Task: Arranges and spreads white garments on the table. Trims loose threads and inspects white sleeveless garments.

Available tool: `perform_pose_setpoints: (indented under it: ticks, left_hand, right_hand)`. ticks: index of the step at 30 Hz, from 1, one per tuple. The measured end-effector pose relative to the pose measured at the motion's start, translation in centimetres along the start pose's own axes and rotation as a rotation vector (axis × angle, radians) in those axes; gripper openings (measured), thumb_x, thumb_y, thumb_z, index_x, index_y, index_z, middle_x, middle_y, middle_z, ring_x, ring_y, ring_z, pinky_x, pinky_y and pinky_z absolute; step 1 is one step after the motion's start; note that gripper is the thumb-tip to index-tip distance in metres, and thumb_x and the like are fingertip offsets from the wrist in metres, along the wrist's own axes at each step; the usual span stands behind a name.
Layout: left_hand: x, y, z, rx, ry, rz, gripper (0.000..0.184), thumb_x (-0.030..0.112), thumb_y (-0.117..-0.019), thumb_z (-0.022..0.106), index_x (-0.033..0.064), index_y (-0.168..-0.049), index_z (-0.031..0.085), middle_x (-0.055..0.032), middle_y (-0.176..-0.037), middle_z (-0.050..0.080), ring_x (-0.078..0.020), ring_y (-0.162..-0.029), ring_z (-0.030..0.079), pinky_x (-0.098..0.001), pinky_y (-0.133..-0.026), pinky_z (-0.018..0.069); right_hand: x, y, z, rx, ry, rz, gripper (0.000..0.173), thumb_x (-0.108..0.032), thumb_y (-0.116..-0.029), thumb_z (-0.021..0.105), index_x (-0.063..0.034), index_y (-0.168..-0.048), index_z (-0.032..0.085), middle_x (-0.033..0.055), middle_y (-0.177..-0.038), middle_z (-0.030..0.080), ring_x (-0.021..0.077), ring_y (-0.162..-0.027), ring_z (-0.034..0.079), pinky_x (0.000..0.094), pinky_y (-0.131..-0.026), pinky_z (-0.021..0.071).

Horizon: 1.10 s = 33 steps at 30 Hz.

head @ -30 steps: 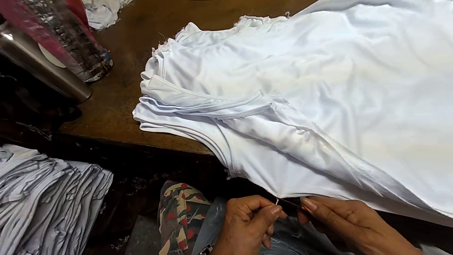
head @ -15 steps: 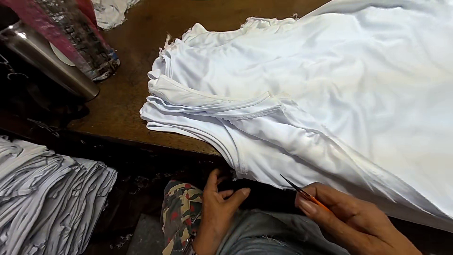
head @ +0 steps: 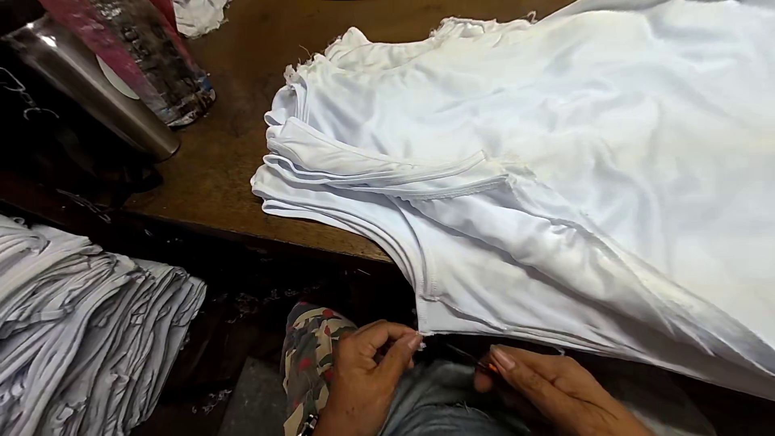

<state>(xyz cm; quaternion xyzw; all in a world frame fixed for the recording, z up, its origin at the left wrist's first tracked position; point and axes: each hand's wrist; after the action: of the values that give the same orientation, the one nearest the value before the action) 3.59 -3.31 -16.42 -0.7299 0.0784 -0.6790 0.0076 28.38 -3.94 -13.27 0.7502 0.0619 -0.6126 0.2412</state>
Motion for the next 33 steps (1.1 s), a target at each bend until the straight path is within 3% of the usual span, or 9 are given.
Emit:
perform_pose_setpoints:
  ticks: [7,21,29,31,33]
  left_hand:
    - [0.4,0.4,0.0,-0.035,-0.03,0.033,0.015,0.01,-0.0991,0.066,-0.0019,-0.096,0.074,-0.0038,-0.08,0.07,-0.0069,-0.067,0.064,-0.0215,-0.062,0.0559]
    - [0.5,0.9,-0.1,-0.04,0.064,0.004,0.014,0.009,-0.0981,0.067,-0.0027,-0.095,0.074,-0.0037,-0.077,0.071,-0.0064,-0.064,0.065,-0.0206,-0.059,0.0566]
    - [0.1,1.1,0.0,-0.116,0.024,-0.047,0.013,0.01,-0.0969,0.068,-0.0012,-0.092,0.074,-0.0026,-0.076,0.069,-0.0054,-0.063,0.063,-0.0202,-0.058,0.0544]
    - [-0.1,0.7,0.2,-0.1,0.002,-0.134,0.011,0.011,-0.0916,0.075,0.001,-0.095,0.072,-0.0038,-0.086,0.07,-0.0074,-0.07,0.065,-0.0224,-0.062,0.056]
    - [-0.1,-0.1,0.4,-0.023,-0.038,-0.209,0.031,0.015,-0.085,0.081,0.003,-0.11,0.068,-0.0072,-0.109,0.068,-0.0142,-0.09,0.071,-0.0286,-0.073,0.0635]
  right_hand:
    - [-0.1,-0.8,1.3,-0.032,0.042,0.039,0.042,-0.026,-0.1113,0.039,-0.0068,-0.091,0.07,-0.0064,-0.062,0.049,0.0029,-0.05,0.041,0.0228,-0.047,0.034]
    - [-0.3,-1.8,2.5,-0.014,-0.126,0.064,0.039,-0.026,-0.1104,0.041,-0.0109,-0.089,0.069,-0.01,-0.059,0.046,0.0005,-0.046,0.037,0.0194,-0.042,0.0299]
    - [0.5,-2.2,3.1,0.117,0.05,-0.011,0.042,-0.03,-0.1105,0.041,-0.0132,-0.081,0.066,-0.0096,-0.06,0.048,0.0005,-0.047,0.039,0.0211,-0.044,0.0327]
    - [0.0,-1.6,2.5,0.084,-0.052,-0.041,0.041,-0.029,-0.1118,0.037,-0.0106,-0.09,0.067,-0.0092,-0.061,0.046,0.0007,-0.048,0.039,0.0201,-0.044,0.0327]
    - [-0.6,-0.9,1.7,0.073,-0.083,-0.107,0.041,-0.031,-0.1125,0.035,-0.0077,-0.1,0.066,-0.0081,-0.065,0.046,0.0018,-0.051,0.039,0.0211,-0.045,0.034]
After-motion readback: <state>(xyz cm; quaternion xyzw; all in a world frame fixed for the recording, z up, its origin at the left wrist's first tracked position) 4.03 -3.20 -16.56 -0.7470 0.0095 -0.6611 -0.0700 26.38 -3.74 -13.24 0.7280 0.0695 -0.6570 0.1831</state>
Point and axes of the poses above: each hand's wrist, its own y-axis away from the middle knuckle, its own z-axis out of the palm, x = y × z
